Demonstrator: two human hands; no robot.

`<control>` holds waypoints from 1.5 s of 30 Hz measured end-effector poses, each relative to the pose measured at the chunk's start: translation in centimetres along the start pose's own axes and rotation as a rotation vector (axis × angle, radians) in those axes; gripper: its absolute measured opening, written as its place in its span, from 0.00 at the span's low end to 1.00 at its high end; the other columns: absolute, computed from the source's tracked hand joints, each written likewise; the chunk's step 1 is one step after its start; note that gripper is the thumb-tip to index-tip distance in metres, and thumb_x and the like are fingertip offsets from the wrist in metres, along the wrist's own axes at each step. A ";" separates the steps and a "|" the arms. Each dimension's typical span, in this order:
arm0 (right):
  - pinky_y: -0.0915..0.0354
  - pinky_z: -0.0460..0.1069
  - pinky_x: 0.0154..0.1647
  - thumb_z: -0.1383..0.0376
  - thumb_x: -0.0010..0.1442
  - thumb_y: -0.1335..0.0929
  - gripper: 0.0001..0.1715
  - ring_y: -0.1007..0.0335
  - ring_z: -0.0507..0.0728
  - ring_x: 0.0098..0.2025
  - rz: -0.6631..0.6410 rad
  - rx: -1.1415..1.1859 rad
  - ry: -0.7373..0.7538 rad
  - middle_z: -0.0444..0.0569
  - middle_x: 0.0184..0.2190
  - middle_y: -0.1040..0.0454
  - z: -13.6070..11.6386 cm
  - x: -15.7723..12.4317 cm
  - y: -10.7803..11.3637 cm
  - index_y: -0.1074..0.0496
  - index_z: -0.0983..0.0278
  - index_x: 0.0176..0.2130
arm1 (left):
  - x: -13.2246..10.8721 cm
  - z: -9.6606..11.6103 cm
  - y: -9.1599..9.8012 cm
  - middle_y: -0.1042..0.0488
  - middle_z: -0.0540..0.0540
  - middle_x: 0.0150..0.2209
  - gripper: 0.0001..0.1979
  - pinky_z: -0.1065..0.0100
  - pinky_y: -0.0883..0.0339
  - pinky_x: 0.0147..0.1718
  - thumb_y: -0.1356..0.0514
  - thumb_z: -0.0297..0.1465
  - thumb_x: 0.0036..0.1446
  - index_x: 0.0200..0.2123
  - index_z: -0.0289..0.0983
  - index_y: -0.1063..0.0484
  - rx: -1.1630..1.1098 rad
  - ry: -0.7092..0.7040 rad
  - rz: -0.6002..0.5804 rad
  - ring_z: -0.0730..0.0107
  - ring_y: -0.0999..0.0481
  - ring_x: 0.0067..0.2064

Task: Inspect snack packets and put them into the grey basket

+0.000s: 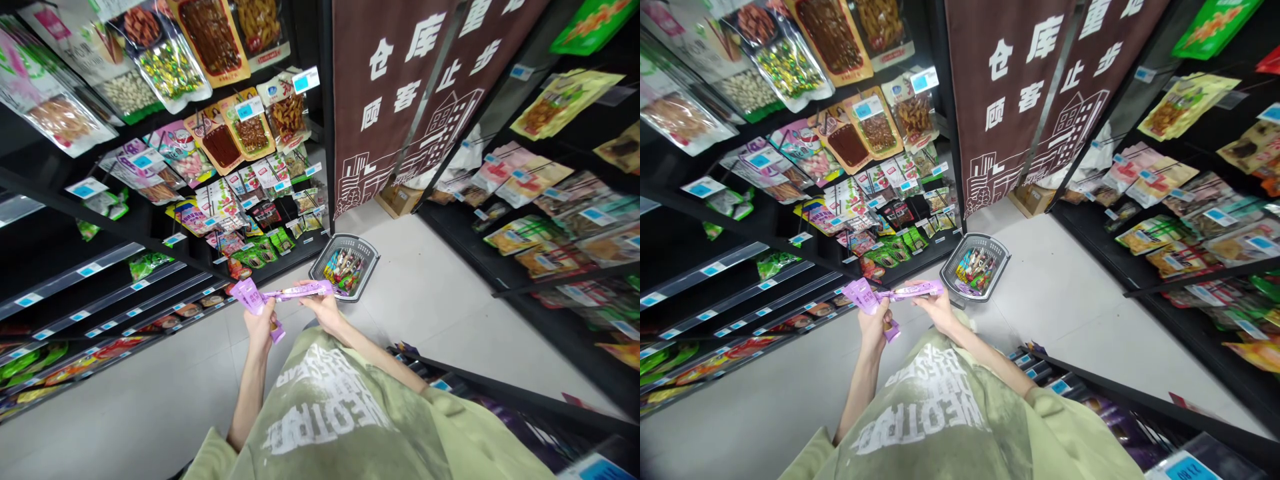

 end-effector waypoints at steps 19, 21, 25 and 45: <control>0.31 0.49 0.34 0.66 0.48 0.26 0.14 0.24 0.59 0.40 0.052 -0.026 -0.027 0.46 0.35 0.19 1.0 -0.2 0.4 0.24 0.60 0.38 | 0.1 -1.1 0.0 0.33 0.58 0.16 0.22 0.76 0.45 0.14 0.26 0.39 0.38 0.32 0.35 0.31 0.013 0.068 0.003 0.81 0.39 0.14; 0.31 0.48 0.34 0.66 0.48 0.26 0.15 0.25 0.59 0.40 0.071 -0.011 -0.033 0.46 0.35 0.19 1.2 -0.2 0.5 0.24 0.60 0.39 | 0.2 -1.3 0.0 0.33 0.58 0.16 0.22 0.76 0.44 0.14 0.26 0.38 0.38 0.33 0.35 0.31 0.006 0.069 0.005 0.81 0.39 0.14; 0.31 0.47 0.33 0.66 0.46 0.25 0.18 0.25 0.57 0.39 0.089 0.012 -0.052 0.45 0.36 0.20 1.3 -0.2 0.6 0.25 0.59 0.40 | 0.3 -1.7 -0.2 0.34 0.59 0.15 0.22 0.76 0.44 0.14 0.27 0.38 0.39 0.33 0.35 0.31 0.003 0.078 -0.004 0.81 0.39 0.14; 0.33 0.46 0.31 0.67 0.46 0.26 0.18 0.27 0.55 0.37 0.202 0.037 0.015 0.45 0.39 0.21 0.0 0.8 2.0 0.26 0.59 0.40 | 2.3 -2.1 -3.6 0.35 0.58 0.13 0.20 0.76 0.41 0.18 0.28 0.38 0.44 0.35 0.34 0.28 -0.004 0.101 -0.152 0.80 0.39 0.16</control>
Point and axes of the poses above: each hand's wrist, its own x-axis towards the middle knuckle, its own y-axis out of the back of the hand, z = x × y, the point moved 6 cm from there along x, towards the middle knuckle
